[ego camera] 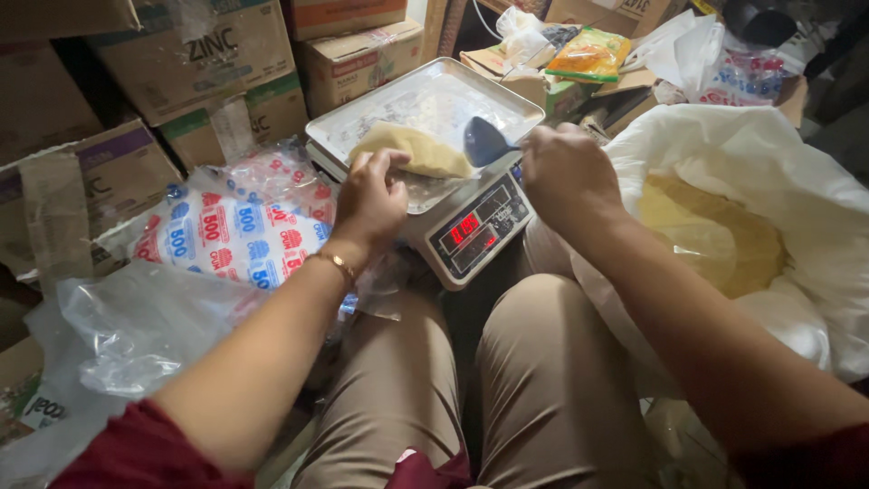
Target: The person scoops a yellow powder from a large sack into small plastic bags, weighs each bag on a digital scale, adjusts the amount as needed, ties the bags, and places them on the floor. The process is repeated multiple times.
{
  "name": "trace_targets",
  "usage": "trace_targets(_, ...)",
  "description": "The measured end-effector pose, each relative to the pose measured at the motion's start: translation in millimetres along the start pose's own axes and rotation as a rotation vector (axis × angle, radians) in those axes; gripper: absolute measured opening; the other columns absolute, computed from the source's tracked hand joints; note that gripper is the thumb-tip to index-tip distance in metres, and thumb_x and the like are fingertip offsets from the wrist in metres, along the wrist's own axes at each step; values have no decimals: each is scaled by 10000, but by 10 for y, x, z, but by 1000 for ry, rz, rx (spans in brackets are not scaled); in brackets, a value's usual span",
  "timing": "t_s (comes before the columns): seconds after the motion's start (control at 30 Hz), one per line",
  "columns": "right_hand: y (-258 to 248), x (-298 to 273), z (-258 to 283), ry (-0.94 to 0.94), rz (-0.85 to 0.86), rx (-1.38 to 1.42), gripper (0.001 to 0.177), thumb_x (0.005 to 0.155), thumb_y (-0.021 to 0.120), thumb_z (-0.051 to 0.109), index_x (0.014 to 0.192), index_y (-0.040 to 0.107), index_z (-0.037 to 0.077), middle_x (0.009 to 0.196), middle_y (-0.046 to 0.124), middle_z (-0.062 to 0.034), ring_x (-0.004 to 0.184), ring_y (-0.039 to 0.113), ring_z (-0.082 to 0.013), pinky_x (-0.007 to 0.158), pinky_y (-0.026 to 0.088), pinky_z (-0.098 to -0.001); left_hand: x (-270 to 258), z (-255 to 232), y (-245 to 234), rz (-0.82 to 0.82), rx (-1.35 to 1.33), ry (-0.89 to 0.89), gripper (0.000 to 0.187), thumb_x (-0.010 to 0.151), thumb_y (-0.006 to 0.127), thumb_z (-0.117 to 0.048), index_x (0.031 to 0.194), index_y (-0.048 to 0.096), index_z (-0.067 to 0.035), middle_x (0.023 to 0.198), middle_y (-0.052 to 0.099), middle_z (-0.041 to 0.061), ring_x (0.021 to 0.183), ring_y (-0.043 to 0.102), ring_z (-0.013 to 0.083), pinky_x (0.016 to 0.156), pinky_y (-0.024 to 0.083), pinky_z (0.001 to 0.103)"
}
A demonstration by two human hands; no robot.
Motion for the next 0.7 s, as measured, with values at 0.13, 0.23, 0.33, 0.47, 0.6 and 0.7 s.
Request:
trace_targets(0.13, -29, -15, -394, 87, -47, 28, 257, 1075, 546, 214, 957, 693, 40, 906, 670, -218, 911, 655, -440, 845, 500, -545, -316, -165, -78, -86, -34, 158, 375, 865, 593, -4, 1230, 639, -75, 1165, 636, 174, 1066, 658, 336, 931, 542, 396)
trace_targets(0.23, -230, -134, -585, -177, -156, -302, 121, 1008, 583, 110, 954, 676, 56, 893, 674, -161, 843, 667, -368, 760, 532, -471, -526, -164, -51, -41, -68, 63, 397, 868, 576, -5, 1255, 618, -86, 1150, 629, 165, 1023, 677, 307, 904, 558, 381)
trace_targets(0.33, -319, -232, -982, 409, -128, 327, 144, 1027, 569, 195, 967, 668, 110, 741, 580, -19, 623, 539, -188, 546, 445, -359, -690, -189, -35, -37, -67, 116, 427, 856, 581, 11, 1273, 603, -78, 1135, 632, 163, 1046, 664, 318, 924, 545, 391)
trace_targets(0.47, -441, -552, -1218, 817, -46, 1018, 268, 1081, 518, 296, 944, 678, 130, 640, 443, 58, 457, 337, -68, 397, 268, -246, -843, -149, -6, -25, -9, 76, 443, 844, 608, 5, 1277, 612, -90, 1129, 638, 153, 1033, 656, 315, 920, 531, 400)
trace_targets(0.6, -739, -870, -1385, 903, -188, 1008, 226, 1074, 532, 256, 961, 664, 111, 675, 461, 46, 483, 348, -59, 405, 253, -239, -927, -131, 39, 3, 13, 13, 449, 841, 621, -6, 1280, 616, -100, 1111, 645, 135, 974, 661, 285, 916, 526, 396)
trace_targets(0.7, -866, -1103, -1519, 903, -264, 952, 232, 1075, 523, 232, 968, 654, 72, 690, 465, 32, 506, 371, -60, 411, 258, -237, -978, -144, 62, 7, -12, 9, 443, 852, 619, -5, 1286, 610, -92, 1127, 636, 134, 986, 661, 270, 907, 536, 383)
Point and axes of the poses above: each hand's wrist, its own x-axis towards the middle knuckle, its own y-axis out of the palm, z = x × y, the point moved 4 cm from there along x, towards the middle knuckle
